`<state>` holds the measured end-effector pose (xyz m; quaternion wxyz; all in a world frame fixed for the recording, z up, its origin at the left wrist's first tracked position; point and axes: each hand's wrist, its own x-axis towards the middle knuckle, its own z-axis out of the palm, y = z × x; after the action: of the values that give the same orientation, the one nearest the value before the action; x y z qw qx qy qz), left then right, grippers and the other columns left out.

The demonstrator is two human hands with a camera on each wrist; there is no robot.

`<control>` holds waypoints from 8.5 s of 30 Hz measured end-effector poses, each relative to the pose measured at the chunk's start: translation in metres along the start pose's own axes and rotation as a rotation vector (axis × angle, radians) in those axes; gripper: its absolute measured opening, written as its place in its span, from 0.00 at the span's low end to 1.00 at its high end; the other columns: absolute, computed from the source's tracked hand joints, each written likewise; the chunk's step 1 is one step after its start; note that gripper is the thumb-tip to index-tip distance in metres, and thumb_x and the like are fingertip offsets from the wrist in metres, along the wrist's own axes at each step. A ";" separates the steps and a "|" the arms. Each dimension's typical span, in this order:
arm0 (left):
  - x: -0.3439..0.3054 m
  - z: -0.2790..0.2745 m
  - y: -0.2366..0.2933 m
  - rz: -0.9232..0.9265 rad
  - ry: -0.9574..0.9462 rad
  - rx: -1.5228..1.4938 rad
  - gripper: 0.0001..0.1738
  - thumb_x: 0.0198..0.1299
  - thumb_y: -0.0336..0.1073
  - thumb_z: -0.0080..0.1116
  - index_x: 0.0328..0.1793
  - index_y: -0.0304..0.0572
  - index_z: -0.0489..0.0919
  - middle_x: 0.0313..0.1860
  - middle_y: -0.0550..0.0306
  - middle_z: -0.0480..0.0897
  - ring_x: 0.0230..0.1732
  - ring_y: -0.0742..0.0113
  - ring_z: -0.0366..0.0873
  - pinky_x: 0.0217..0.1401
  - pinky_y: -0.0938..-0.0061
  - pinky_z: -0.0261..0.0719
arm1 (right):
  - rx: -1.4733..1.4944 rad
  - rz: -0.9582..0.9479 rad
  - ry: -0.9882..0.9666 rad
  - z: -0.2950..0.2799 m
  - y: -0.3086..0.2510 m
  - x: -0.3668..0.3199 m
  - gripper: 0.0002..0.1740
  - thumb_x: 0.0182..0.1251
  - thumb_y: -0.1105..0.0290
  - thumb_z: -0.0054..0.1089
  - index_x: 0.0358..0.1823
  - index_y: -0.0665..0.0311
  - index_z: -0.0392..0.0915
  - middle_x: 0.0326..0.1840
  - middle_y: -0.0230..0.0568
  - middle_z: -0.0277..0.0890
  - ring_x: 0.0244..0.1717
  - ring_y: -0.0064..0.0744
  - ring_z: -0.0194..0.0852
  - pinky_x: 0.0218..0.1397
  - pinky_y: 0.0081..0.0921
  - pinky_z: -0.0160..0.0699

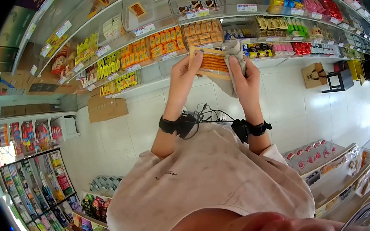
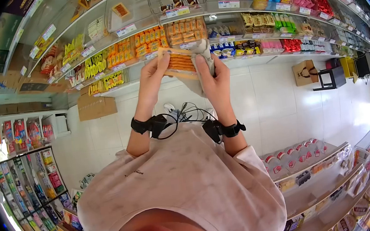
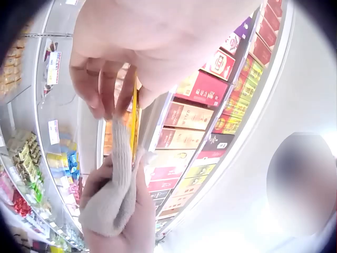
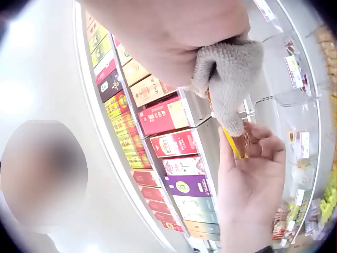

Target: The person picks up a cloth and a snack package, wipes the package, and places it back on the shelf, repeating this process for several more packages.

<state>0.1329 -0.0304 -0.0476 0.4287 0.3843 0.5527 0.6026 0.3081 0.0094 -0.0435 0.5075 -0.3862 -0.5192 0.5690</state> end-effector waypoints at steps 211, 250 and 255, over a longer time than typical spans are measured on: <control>0.407 -0.279 -0.091 0.187 0.118 1.216 0.15 0.64 0.41 0.67 0.48 0.36 0.84 0.38 0.43 0.87 0.39 0.49 0.85 0.47 0.63 0.83 | -0.258 -0.084 -0.634 0.228 0.136 0.277 0.26 0.76 0.53 0.56 0.55 0.74 0.76 0.37 0.53 0.80 0.36 0.37 0.74 0.45 0.36 0.74; 0.103 -0.298 0.030 0.288 0.298 -0.262 0.35 0.81 0.54 0.39 0.80 0.32 0.61 0.74 0.45 0.70 0.73 0.61 0.65 0.76 0.69 0.61 | -0.446 -0.613 -0.729 0.401 0.078 0.108 0.28 0.84 0.67 0.38 0.79 0.72 0.55 0.84 0.57 0.48 0.84 0.51 0.47 0.83 0.38 0.46; 0.079 -0.305 0.043 0.224 0.236 -0.046 0.28 0.79 0.46 0.50 0.75 0.31 0.69 0.59 0.51 0.80 0.58 0.67 0.75 0.64 0.72 0.71 | -0.192 0.081 -0.657 0.394 0.097 0.126 0.25 0.86 0.62 0.40 0.75 0.71 0.62 0.68 0.46 0.71 0.62 0.35 0.74 0.63 0.29 0.74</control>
<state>-0.1833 -0.0599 -0.0341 0.2994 0.3601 0.5389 0.7002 -0.1133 0.0595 -0.0641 0.2512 -0.2486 -0.6904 0.6312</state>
